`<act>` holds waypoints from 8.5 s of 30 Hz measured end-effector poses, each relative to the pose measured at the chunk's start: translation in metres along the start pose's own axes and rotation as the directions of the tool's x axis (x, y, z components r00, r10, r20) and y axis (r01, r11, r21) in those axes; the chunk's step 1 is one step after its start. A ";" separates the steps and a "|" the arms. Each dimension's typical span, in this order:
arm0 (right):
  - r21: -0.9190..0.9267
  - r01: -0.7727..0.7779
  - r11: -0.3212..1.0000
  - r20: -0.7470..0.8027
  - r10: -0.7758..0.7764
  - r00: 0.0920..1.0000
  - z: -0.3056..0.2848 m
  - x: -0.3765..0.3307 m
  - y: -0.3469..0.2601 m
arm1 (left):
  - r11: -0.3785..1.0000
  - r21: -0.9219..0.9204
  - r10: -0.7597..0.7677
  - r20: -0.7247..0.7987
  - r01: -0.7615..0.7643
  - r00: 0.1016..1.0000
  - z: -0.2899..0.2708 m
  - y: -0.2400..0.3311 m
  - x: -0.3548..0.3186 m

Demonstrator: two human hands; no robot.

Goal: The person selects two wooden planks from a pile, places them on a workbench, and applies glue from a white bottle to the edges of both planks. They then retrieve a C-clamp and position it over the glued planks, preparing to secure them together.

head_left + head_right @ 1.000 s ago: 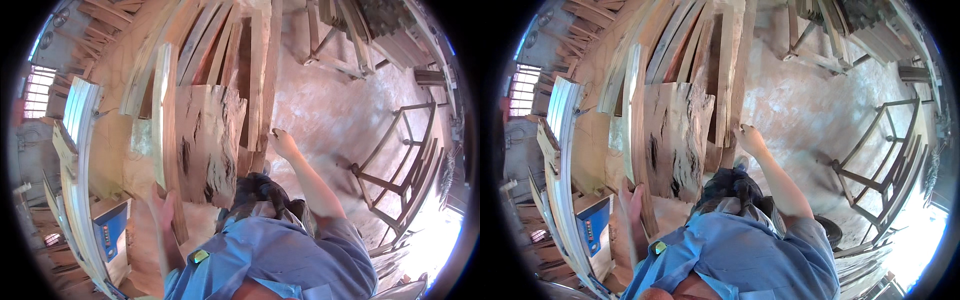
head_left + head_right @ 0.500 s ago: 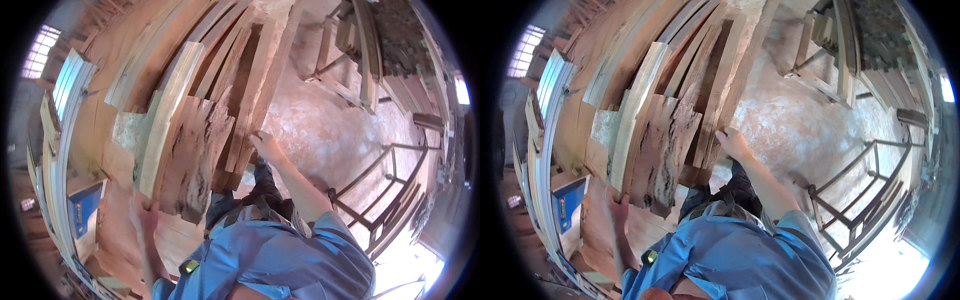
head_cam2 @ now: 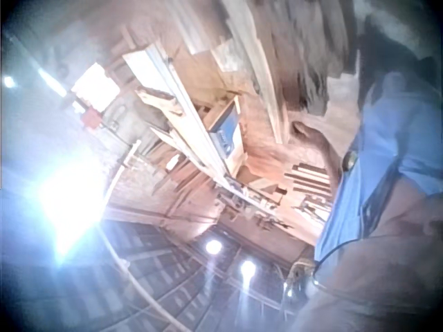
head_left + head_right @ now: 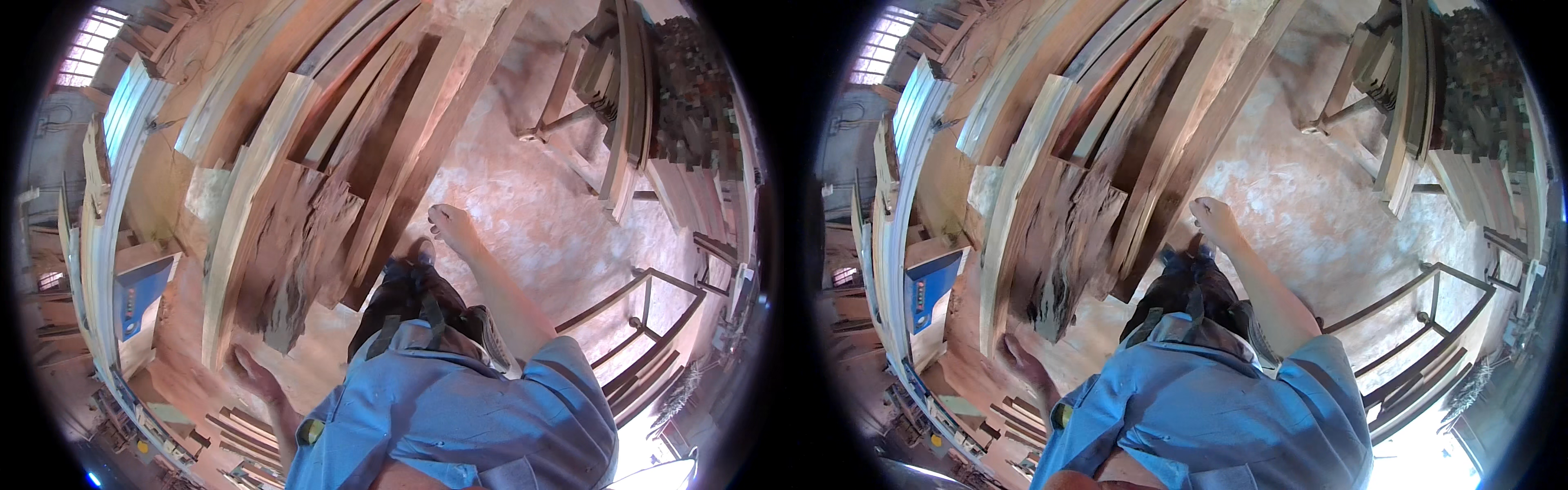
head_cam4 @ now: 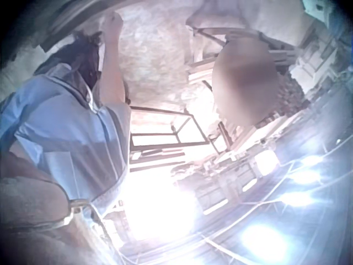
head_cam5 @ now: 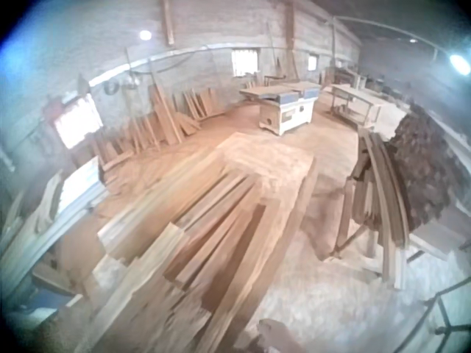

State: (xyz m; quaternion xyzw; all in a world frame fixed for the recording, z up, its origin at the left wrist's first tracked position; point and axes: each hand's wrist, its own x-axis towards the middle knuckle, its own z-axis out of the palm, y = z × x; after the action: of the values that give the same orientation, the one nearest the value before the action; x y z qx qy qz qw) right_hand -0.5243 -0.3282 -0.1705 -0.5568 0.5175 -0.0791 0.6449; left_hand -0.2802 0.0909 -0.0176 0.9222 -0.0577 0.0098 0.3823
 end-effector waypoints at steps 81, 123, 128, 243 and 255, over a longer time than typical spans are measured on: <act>-0.178 0.941 0.289 0.813 -0.496 0.306 -0.003 0.221 -0.225 | 0.166 -0.939 -0.965 -0.092 0.301 0.245 0.226 0.133 -0.098; -0.587 0.781 0.211 0.690 -0.374 0.620 -0.176 0.514 -0.383 | 0.857 0.509 -0.199 0.181 0.081 0.963 0.399 0.269 -0.091; -0.646 0.751 0.139 0.684 -0.333 0.650 -0.164 0.503 -0.404 | 0.867 0.493 -0.178 0.159 0.078 0.971 0.398 0.272 -0.091; -0.530 0.837 0.136 0.525 -0.723 0.449 -0.141 0.460 -0.357 | 0.883 0.469 -0.038 0.122 -0.024 0.992 0.403 0.249 -0.098; -0.061 0.978 0.199 0.965 -0.238 0.109 -0.117 0.277 -0.282 | 0.864 0.500 -0.150 0.148 0.057 0.978 0.401 0.257 -0.094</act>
State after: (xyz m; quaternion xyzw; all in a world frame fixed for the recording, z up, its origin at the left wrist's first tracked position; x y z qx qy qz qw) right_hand -0.3540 -0.6946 -0.0875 -0.8970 -0.2102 0.1008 0.3756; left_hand -0.4137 -0.3628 -0.1259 0.9878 -0.0384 -0.0805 0.1275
